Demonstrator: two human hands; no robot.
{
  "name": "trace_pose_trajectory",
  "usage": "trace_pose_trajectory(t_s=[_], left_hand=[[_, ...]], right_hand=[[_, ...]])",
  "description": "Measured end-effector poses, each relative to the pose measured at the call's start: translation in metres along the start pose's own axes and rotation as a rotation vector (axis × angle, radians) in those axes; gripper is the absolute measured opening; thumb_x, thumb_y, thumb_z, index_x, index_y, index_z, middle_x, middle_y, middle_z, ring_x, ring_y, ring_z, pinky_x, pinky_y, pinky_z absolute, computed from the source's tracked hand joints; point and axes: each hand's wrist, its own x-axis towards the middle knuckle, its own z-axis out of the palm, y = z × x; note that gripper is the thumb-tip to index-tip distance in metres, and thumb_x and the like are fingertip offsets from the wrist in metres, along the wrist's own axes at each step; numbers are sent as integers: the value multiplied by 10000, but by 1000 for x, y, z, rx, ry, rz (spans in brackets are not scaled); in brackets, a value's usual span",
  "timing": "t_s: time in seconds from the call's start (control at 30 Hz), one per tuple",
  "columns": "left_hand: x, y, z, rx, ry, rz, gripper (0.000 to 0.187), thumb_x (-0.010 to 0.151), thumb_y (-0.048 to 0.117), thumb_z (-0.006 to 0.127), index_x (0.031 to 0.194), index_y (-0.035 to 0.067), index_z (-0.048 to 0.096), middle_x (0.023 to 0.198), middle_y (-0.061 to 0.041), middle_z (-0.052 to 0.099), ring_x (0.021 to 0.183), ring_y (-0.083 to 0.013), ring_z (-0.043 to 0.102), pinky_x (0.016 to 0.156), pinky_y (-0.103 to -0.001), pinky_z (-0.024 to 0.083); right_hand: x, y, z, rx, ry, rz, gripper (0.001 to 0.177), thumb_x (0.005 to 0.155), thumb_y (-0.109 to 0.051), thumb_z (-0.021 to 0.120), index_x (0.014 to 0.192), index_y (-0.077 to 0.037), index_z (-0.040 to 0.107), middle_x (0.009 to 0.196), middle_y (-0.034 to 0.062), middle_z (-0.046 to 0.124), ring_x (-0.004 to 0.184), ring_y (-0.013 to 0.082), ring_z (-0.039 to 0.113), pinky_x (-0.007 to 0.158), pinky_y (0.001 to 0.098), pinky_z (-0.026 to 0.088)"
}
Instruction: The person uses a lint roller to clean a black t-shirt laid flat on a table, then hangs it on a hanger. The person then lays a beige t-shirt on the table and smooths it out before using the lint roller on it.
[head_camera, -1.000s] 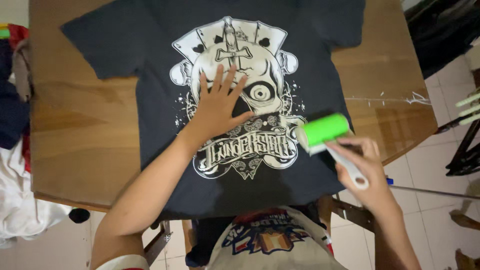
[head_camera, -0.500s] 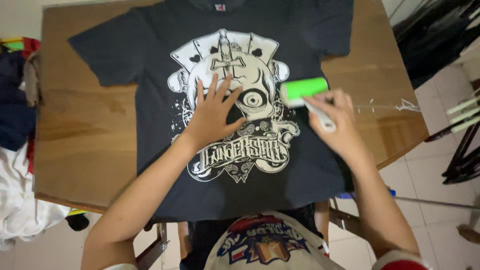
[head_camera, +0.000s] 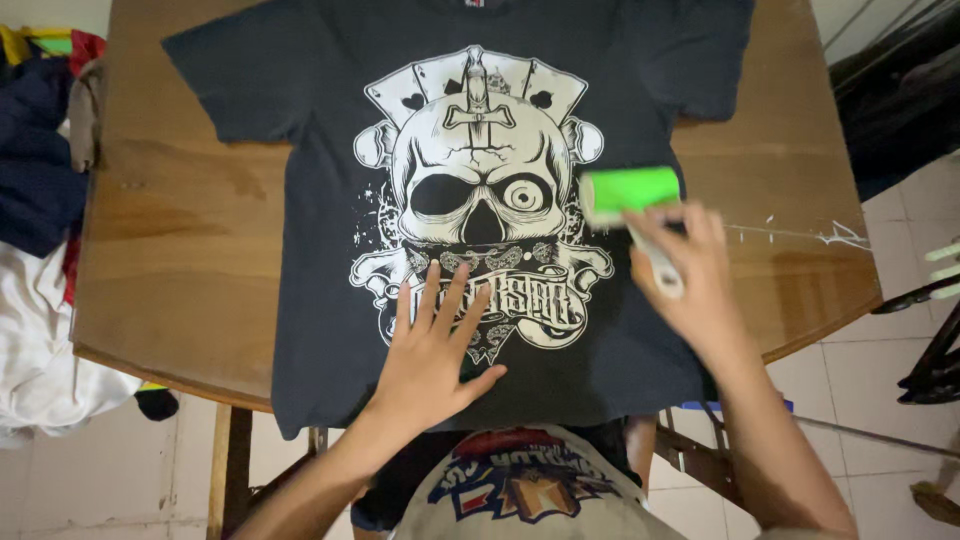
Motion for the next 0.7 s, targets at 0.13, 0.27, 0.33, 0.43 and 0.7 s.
trace_pose_trajectory(t_s=[0.13, 0.27, 0.33, 0.43, 0.7], left_hand=[[-1, 2, -3, -26, -2, -29, 892, 831, 534, 726, 1526, 65, 419, 1603, -252, 308, 1485, -518, 221, 1180, -680, 144], [-1, 6, -3, -80, 21, -72, 894, 805, 502, 764, 1521, 75, 443, 1602, -243, 327, 1493, -504, 225, 1186, -670, 137], [-2, 7, -3, -93, 18, -86, 890, 801, 492, 769, 1519, 74, 449, 1606, -244, 325, 1499, -504, 221, 1185, -673, 135], [-1, 6, -3, -87, 24, -77, 883, 802, 496, 768, 1513, 77, 455, 1610, -242, 324, 1499, -505, 218, 1186, -677, 138], [-4, 9, -1, -61, 76, -63, 881, 807, 514, 761, 1507, 72, 460, 1590, -235, 346, 1480, -506, 253, 1173, -684, 154]], right_hand=[[-56, -36, -21, 15, -24, 123, 508, 784, -82, 715, 1287, -151, 726, 1240, 116, 622, 1171, 338, 531, 991, 411, 460], [-72, -49, -35, -39, -39, 105, 552, 702, -80, 756, 1247, -159, 729, 1211, 95, 629, 1193, 331, 531, 1033, 455, 448], [-70, -53, -37, -173, -29, 90, 540, 668, -64, 772, 1197, -169, 752, 1193, 85, 656, 1131, 338, 539, 984, 461, 463], [-48, -47, -35, 17, -114, 155, 485, 772, -77, 756, 1252, -147, 736, 1203, 109, 639, 1047, 283, 647, 882, 390, 534], [14, -29, -3, 45, 53, 125, 373, 886, -172, 834, 1242, -100, 749, 1221, 152, 627, 1024, 299, 679, 867, 388, 540]])
